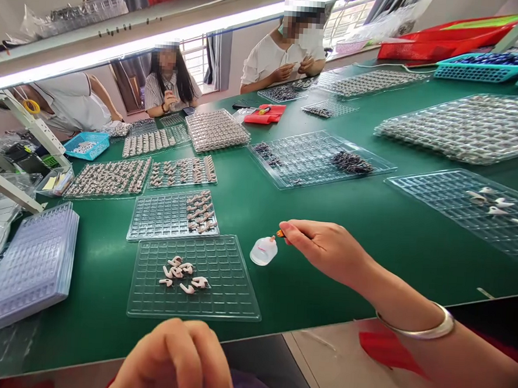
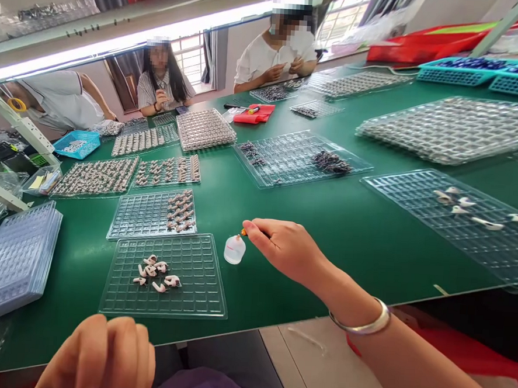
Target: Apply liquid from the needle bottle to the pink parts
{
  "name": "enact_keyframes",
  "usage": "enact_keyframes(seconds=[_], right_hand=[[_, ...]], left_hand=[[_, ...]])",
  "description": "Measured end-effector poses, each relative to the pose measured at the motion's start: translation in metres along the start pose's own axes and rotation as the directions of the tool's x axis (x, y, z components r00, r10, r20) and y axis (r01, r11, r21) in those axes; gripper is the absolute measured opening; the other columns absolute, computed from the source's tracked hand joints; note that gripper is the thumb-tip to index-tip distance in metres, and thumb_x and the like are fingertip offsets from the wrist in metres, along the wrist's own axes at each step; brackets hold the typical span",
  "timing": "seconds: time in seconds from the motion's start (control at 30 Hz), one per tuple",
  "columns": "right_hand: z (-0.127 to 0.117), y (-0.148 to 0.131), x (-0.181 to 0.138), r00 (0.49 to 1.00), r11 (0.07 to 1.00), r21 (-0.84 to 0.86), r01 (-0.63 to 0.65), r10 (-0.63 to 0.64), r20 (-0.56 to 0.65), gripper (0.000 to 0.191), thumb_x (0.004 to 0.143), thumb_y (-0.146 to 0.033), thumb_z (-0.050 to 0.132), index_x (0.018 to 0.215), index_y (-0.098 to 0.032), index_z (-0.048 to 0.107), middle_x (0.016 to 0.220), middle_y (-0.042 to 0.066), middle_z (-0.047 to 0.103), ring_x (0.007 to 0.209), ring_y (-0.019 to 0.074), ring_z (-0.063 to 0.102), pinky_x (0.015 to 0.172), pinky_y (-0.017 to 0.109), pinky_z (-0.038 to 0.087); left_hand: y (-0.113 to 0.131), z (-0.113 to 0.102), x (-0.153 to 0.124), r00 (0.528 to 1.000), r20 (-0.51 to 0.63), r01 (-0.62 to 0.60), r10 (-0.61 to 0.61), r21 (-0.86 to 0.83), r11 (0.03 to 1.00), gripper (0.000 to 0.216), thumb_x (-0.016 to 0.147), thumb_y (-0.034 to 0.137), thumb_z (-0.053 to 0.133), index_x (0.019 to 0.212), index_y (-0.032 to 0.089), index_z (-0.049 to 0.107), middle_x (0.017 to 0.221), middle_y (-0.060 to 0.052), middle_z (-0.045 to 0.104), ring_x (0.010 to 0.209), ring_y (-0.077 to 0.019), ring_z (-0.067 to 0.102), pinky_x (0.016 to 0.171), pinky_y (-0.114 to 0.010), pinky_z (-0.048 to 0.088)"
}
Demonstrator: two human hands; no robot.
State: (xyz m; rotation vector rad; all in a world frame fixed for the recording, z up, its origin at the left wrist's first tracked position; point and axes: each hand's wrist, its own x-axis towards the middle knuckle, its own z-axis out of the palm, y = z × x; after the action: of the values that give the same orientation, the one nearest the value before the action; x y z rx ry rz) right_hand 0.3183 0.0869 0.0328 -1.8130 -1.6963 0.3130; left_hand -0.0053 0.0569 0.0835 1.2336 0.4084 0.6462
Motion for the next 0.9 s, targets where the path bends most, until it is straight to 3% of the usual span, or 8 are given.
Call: enact_keyframes(seconds=[0.1, 0.23, 0.4, 0.47, 0.57, 0.63, 0.73, 0.9], right_hand=[[0.001, 0.004, -0.001, 1.0, 1.0, 0.001, -0.013, 0.013, 0.0, 0.059, 0.092, -0.061, 0.027, 0.074, -0.024, 0.069, 0.063, 0.002, 0.067, 0.058, 0.0164, 0.061, 0.055, 0.027, 0.042], [0.014, 0.026, 0.0, 0.996, 0.997, -0.025, -0.077, 0.076, -0.041, 0.06, 0.093, -0.064, 0.027, 0.072, -0.023, 0.066, 0.065, 0.004, 0.064, 0.059, 0.018, 0.06, 0.056, 0.03, 0.043], [0.044, 0.057, -0.002, 0.986, 0.992, -0.068, -0.11, 0.099, -0.137, 0.057, 0.086, -0.066, 0.034, 0.074, -0.02, 0.066, 0.083, 0.012, 0.067, 0.084, 0.0315, 0.064, 0.077, 0.048, 0.048], [0.049, 0.058, -0.012, 0.977, 0.993, -0.063, -0.1, 0.086, -0.193, 0.049, 0.085, -0.06, 0.039, 0.09, -0.02, 0.067, 0.103, 0.015, 0.066, 0.104, 0.0358, 0.06, 0.091, 0.056, 0.043], [0.051, 0.049, -0.034, 0.972, 0.998, -0.007, -0.056, 0.053, -0.228, 0.038, 0.087, -0.044, 0.043, 0.113, -0.022, 0.06, 0.123, 0.013, 0.061, 0.119, 0.0304, 0.055, 0.102, 0.05, 0.042], [0.054, 0.04, -0.049, 0.978, 0.998, 0.055, -0.034, 0.044, -0.203, 0.04, 0.088, -0.04, 0.046, 0.123, -0.023, 0.052, 0.126, 0.01, 0.06, 0.116, 0.0258, 0.059, 0.098, 0.043, 0.048], [0.066, 0.032, -0.065, 0.987, 0.99, 0.139, -0.02, 0.041, -0.154, 0.056, 0.086, -0.053, 0.053, 0.134, -0.024, 0.043, 0.128, 0.01, 0.06, 0.113, 0.0265, 0.062, 0.092, 0.041, 0.054], [0.081, 0.024, -0.07, 0.964, 0.969, 0.141, -0.203, 0.223, -0.143, 0.086, 0.073, -0.078, 0.054, 0.139, -0.024, 0.042, 0.131, 0.015, 0.059, 0.1, 0.0343, 0.067, 0.064, 0.04, 0.057]], left_hand=[[-0.017, -0.004, 0.011, 0.997, -0.082, 0.022, -0.01, 0.151, 0.988, 0.011, 0.078, 0.039, 0.071, 0.083, 0.031, 0.067, 0.08, -0.003, 0.066, 0.072, -0.0194, 0.06, 0.068, -0.033, 0.047], [-0.048, -0.022, 0.014, 0.966, -0.208, 0.239, -0.153, 0.496, 0.835, 0.008, 0.086, 0.032, 0.065, 0.085, 0.023, 0.065, 0.092, -0.006, 0.07, 0.088, -0.0214, 0.063, 0.083, -0.033, 0.047], [-0.068, -0.036, 0.005, 0.96, -0.248, 0.259, -0.132, 0.595, 0.761, 0.003, 0.089, 0.023, 0.06, 0.088, 0.021, 0.061, 0.105, -0.006, 0.071, 0.1, -0.0209, 0.064, 0.091, -0.031, 0.047], [-0.071, -0.037, 0.002, 0.959, -0.261, 0.252, -0.112, 0.597, 0.762, 0.002, 0.089, 0.022, 0.06, 0.088, 0.02, 0.061, 0.104, -0.006, 0.071, 0.098, -0.0199, 0.065, 0.09, -0.03, 0.047], [-0.072, -0.036, 0.001, 0.947, -0.314, 0.251, -0.072, 0.582, 0.774, 0.005, 0.087, 0.023, 0.063, 0.088, 0.019, 0.064, 0.097, -0.006, 0.072, 0.092, -0.0188, 0.066, 0.086, -0.028, 0.049], [-0.074, -0.033, 0.0, 0.92, -0.39, 0.263, -0.04, 0.538, 0.801, 0.008, 0.085, 0.027, 0.067, 0.086, 0.018, 0.066, 0.09, -0.005, 0.073, 0.085, -0.0181, 0.066, 0.082, -0.027, 0.051], [-0.075, -0.026, -0.004, 0.849, -0.524, 0.287, -0.058, 0.367, 0.885, 0.018, 0.081, 0.034, 0.073, 0.085, 0.017, 0.069, 0.084, -0.005, 0.074, 0.08, -0.0177, 0.067, 0.076, -0.026, 0.053], [-0.08, -0.011, -0.017, 0.751, -0.623, 0.319, -0.221, 0.048, 0.947, 0.027, 0.076, 0.04, 0.078, 0.091, 0.018, 0.076, 0.088, -0.007, 0.078, 0.084, -0.0194, 0.072, 0.078, -0.026, 0.057]])
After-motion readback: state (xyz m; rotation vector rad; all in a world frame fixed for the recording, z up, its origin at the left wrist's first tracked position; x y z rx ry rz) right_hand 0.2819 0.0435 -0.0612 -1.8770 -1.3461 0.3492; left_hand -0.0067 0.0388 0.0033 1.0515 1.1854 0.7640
